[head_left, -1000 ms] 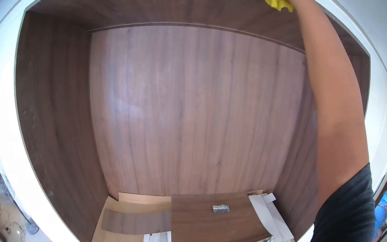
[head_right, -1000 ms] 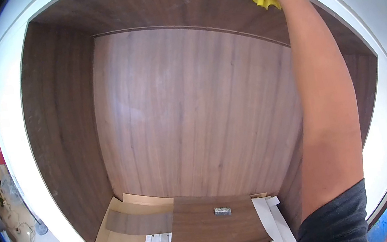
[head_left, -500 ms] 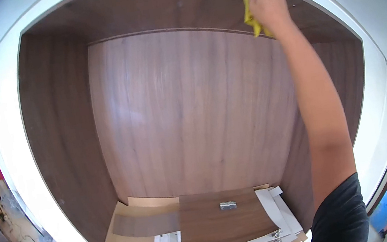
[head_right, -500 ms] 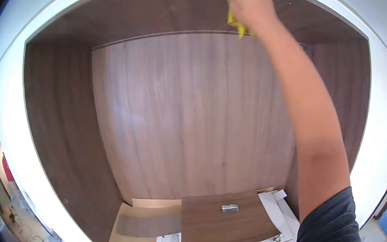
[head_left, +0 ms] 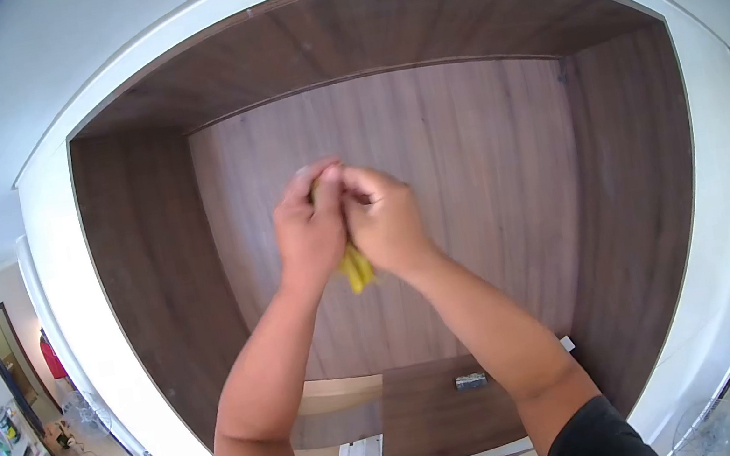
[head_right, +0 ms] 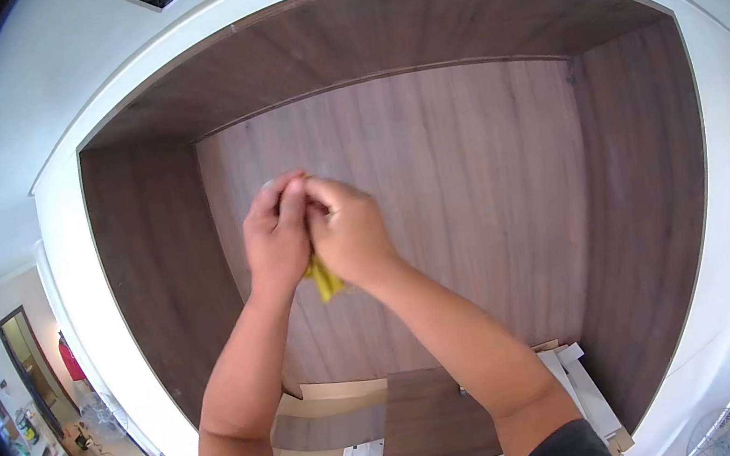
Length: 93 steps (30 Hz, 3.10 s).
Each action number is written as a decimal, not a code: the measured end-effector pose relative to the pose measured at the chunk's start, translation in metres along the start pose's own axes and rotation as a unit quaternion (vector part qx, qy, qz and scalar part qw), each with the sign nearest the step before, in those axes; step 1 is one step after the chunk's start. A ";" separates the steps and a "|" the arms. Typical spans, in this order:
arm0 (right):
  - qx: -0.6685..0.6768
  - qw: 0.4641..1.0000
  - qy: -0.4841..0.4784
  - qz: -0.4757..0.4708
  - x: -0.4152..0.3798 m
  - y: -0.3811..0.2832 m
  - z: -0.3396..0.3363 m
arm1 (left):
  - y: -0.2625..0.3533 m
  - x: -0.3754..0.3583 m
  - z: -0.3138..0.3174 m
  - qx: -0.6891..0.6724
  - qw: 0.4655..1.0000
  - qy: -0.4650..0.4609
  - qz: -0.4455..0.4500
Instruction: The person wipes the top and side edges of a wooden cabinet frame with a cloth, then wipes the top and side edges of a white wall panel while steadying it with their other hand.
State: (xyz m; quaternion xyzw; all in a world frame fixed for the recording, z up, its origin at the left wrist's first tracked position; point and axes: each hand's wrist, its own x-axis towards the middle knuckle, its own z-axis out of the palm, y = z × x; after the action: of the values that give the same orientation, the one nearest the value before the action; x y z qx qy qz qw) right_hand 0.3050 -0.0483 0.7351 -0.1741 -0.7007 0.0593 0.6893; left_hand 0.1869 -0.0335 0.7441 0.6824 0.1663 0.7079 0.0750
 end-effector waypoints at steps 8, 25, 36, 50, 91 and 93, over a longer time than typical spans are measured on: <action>-0.064 0.995 -0.012 0.081 -0.109 0.011 -0.088 | 0.046 0.180 0.035 0.284 0.909 0.075 0.295; -0.217 0.853 0.011 0.474 -0.522 0.070 -0.165 | 0.043 0.305 0.064 0.412 0.795 0.122 0.427; -0.131 0.826 0.047 0.546 -0.548 0.086 -0.151 | 0.055 0.294 0.080 0.457 0.781 0.123 0.407; -0.123 0.848 0.020 0.515 -0.548 0.107 -0.144 | 0.074 0.273 0.085 0.498 0.791 0.086 0.345; -0.157 0.822 -0.003 0.547 -0.555 0.104 -0.166 | 0.077 0.274 0.082 0.583 0.732 0.081 0.342; -0.171 0.842 -0.006 0.511 -0.569 0.111 -0.165 | 0.078 0.281 0.084 0.544 0.772 0.099 0.313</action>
State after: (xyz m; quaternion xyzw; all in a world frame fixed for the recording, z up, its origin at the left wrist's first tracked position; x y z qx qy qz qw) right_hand 0.4796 -0.1560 0.1683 -0.6221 -0.5158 0.2835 0.5163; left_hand 0.2638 -0.0018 1.0359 0.5498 0.3072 0.5470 -0.5515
